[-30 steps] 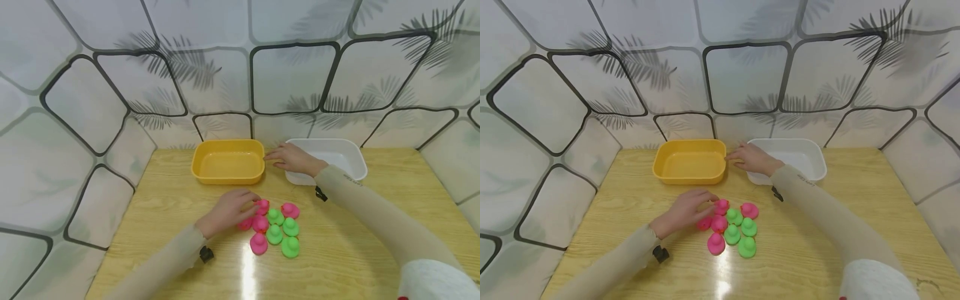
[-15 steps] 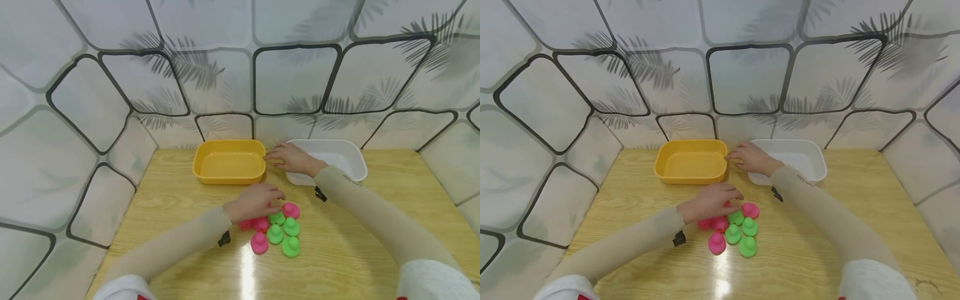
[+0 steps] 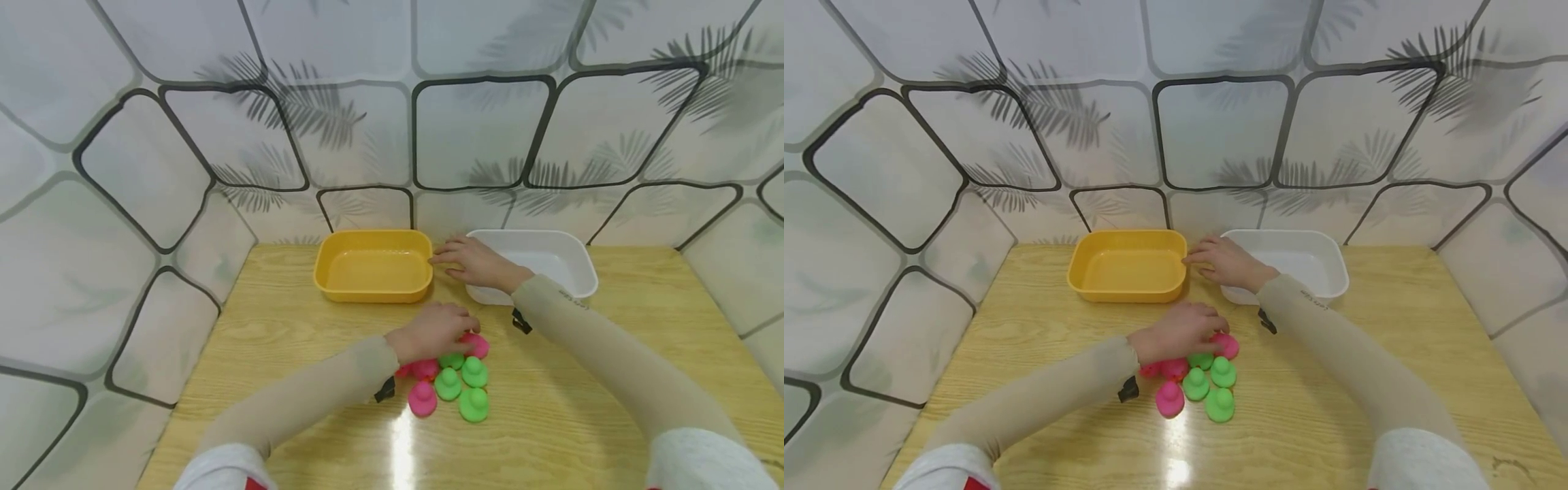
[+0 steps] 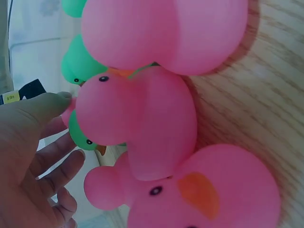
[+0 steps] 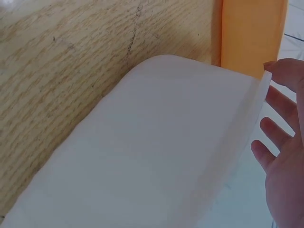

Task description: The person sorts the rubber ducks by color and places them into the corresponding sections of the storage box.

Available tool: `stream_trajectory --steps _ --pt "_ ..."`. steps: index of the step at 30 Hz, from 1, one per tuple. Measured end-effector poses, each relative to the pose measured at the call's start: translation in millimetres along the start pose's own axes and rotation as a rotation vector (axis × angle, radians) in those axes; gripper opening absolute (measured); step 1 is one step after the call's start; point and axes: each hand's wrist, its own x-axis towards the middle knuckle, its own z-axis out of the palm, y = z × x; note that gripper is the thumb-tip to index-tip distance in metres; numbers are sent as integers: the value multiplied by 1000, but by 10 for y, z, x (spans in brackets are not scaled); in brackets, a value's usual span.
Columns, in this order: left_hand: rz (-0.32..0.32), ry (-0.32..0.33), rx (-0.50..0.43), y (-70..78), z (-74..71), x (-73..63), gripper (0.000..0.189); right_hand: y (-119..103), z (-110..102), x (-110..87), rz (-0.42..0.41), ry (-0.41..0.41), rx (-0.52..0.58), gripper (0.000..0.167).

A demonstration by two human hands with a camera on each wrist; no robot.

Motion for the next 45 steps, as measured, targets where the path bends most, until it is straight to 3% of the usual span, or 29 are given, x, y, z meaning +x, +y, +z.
stream_trajectory --steps 7,15,20,27,33,45 --pt "-14 -9 8 -15 28 6 28 -2 11 5 -10 14 -5 35" --pt "7 47 -6 -32 -9 -40 31 -55 5 8 3 24 11 33" --pt "32 105 -28 -79 -61 -167 29 -79 20 8 35 36 32 33" --pt "1 165 -71 -177 -143 -385 32 -126 41 17 56 60 31 33" --pt "-29 227 -115 -259 -248 -482 29 -132 59 20 52 69 22 30" --pt "-96 386 -37 -572 -368 -671 26 -161 81 2 154 80 27 29"
